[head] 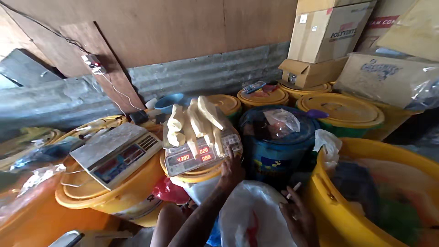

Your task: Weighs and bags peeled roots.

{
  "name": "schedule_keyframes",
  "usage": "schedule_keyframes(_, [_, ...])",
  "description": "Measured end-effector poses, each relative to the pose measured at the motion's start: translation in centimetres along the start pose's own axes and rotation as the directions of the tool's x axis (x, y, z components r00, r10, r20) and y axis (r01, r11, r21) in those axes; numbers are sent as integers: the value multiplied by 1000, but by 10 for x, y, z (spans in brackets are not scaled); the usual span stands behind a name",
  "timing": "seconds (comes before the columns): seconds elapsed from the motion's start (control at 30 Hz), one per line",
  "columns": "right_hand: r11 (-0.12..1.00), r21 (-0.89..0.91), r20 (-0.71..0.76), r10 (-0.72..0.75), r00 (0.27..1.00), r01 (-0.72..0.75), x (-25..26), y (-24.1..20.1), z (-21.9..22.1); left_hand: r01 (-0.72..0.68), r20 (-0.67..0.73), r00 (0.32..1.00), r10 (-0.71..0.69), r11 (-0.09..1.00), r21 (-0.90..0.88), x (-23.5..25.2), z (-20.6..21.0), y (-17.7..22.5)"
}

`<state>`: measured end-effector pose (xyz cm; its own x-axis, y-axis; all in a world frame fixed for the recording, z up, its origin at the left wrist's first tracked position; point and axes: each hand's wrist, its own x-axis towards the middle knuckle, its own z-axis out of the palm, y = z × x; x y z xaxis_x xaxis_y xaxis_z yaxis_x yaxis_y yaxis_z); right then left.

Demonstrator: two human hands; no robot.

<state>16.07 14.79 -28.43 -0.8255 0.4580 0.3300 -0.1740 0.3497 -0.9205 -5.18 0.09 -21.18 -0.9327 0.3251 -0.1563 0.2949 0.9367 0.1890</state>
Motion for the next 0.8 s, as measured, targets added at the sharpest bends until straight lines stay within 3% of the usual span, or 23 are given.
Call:
schedule_keyframes(0.33, [999,-37,-4,-24,1000,24,0,8,0,16,40,999,-18,998,61,-1,-10,13])
schedule_keyframes(0.5, [1000,-31,-35,-4,999,3,1,6,2,36,35,999,-35,999,-34,-4,-13,18])
schedule_keyframes(0.6, [1000,-12,-17,-8,1000,8,0,2,1,-116,-42,993,110,978,-175,-40,-1,7])
schedule_keyframes(0.7, [999,-45,-8,-9,1000,9,-5,3,1,-273,-75,962,264,903,-332,-97,36,-15])
schedule_keyframes(0.8, [999,-52,9,0,1000,0,-8,3,3,-178,100,965,241,888,-424,-148,77,-47])
